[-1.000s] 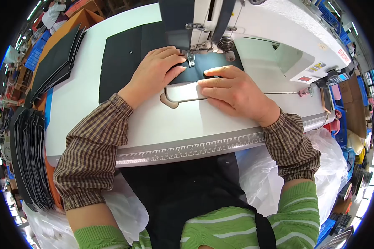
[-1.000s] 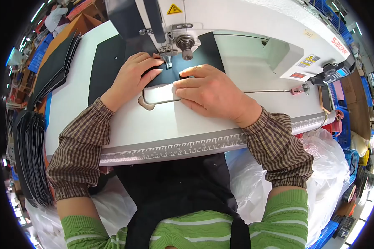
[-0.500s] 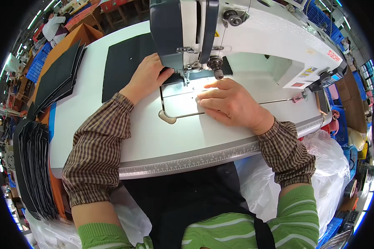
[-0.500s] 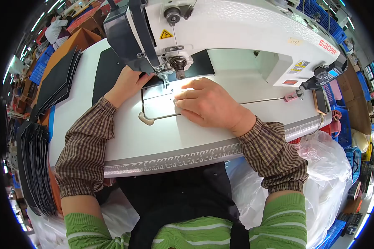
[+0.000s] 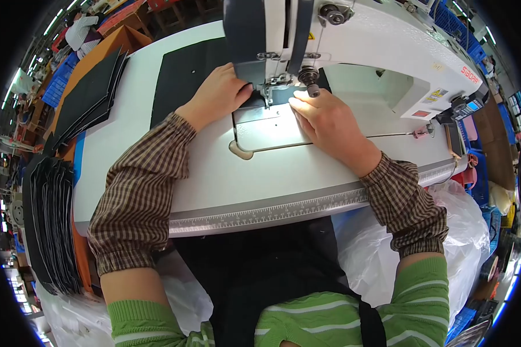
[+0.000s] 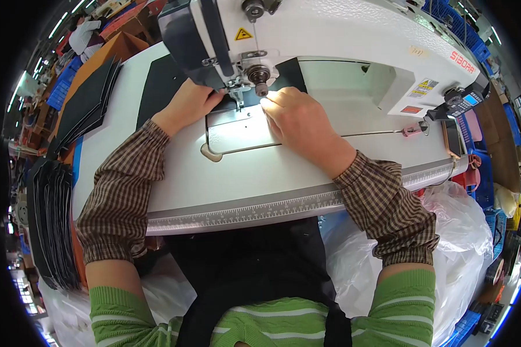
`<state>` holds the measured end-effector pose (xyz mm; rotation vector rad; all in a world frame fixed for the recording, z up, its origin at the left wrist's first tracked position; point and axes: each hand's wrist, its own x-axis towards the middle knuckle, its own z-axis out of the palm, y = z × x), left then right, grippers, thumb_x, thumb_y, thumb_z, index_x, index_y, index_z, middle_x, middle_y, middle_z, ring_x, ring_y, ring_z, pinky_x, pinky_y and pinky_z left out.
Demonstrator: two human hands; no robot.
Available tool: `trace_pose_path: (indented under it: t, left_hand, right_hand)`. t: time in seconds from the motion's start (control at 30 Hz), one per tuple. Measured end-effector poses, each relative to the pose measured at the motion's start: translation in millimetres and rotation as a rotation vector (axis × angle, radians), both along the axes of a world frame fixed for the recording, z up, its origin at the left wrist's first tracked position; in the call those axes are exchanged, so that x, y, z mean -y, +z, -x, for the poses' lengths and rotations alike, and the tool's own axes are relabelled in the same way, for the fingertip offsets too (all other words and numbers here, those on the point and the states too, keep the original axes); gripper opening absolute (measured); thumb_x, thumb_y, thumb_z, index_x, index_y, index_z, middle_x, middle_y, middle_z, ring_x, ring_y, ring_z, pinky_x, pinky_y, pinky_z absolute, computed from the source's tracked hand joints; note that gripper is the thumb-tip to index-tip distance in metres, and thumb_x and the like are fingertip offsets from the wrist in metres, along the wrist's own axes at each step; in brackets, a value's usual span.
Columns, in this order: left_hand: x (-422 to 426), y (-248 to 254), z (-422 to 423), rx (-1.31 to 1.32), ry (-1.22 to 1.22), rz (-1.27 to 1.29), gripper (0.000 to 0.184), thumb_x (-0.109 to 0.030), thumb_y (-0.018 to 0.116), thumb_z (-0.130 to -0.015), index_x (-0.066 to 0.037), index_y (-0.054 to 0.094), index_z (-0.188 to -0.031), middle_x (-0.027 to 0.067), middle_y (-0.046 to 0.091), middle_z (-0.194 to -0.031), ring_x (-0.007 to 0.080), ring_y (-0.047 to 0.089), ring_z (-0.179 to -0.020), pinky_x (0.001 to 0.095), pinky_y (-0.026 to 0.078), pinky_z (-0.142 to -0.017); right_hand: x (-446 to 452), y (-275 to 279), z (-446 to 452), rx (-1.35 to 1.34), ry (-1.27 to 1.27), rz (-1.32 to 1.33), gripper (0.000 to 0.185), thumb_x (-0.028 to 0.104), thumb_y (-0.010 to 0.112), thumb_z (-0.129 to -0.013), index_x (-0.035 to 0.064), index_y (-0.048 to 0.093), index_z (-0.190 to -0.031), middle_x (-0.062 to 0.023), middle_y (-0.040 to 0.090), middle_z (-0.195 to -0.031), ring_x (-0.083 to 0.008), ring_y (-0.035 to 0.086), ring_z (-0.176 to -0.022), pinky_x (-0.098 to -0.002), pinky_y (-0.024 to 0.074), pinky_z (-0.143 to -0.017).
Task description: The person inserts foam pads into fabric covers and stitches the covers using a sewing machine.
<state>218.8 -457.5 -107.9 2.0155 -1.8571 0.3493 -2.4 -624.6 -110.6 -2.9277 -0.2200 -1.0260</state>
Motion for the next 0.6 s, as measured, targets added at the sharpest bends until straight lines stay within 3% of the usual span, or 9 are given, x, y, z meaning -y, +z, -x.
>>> trace_pose_path:
  t: [0.23, 0.37, 0.6]
  left_hand:
    - [2.4, 8.9, 0.5, 0.217, 0.03, 0.01, 0.02, -0.024, 0.068, -0.092, -0.005, 0.066, -0.093, 0.0108, 0.067, -0.099, 0.0291, 0.061, -0.091, 0.0363, 0.05, -0.084]
    - [-27.4, 7.0, 21.8, 0.225, 0.127, 0.026, 0.02, -0.025, 0.068, -0.092, -0.006, 0.063, -0.088, 0.01, 0.062, -0.091, 0.0283, 0.059, -0.084, 0.037, 0.049, -0.08]
    - [-79.1, 14.0, 112.0, 0.0, 0.065, -0.084, 0.02, -0.016, 0.075, -0.084, -0.009, 0.056, -0.081, 0.0059, 0.057, -0.083, 0.0258, 0.054, -0.077, 0.0348, 0.047, -0.073]
  right_hand:
    - [10.8, -8.6, -7.0, -0.052, -0.055, -0.014, 0.027, 0.016, 0.067, -0.094, 0.0048, 0.071, -0.119, -0.0086, 0.069, -0.099, -0.0231, 0.058, -0.08, -0.0338, 0.0501, -0.073]
    - [6.2, 7.6, 6.4, -0.336, -0.077, -0.063, 0.029, 0.021, 0.065, -0.096, 0.0063, 0.07, -0.121, -0.0103, 0.07, -0.113, -0.0257, 0.063, -0.099, -0.0357, 0.051, -0.088]
    - [-15.3, -9.0, 48.6, -0.193, 0.053, -0.207, 0.029, 0.022, 0.066, -0.096, 0.0075, 0.07, -0.121, -0.0083, 0.068, -0.126, -0.0276, 0.059, -0.122, -0.0388, 0.0463, -0.105]
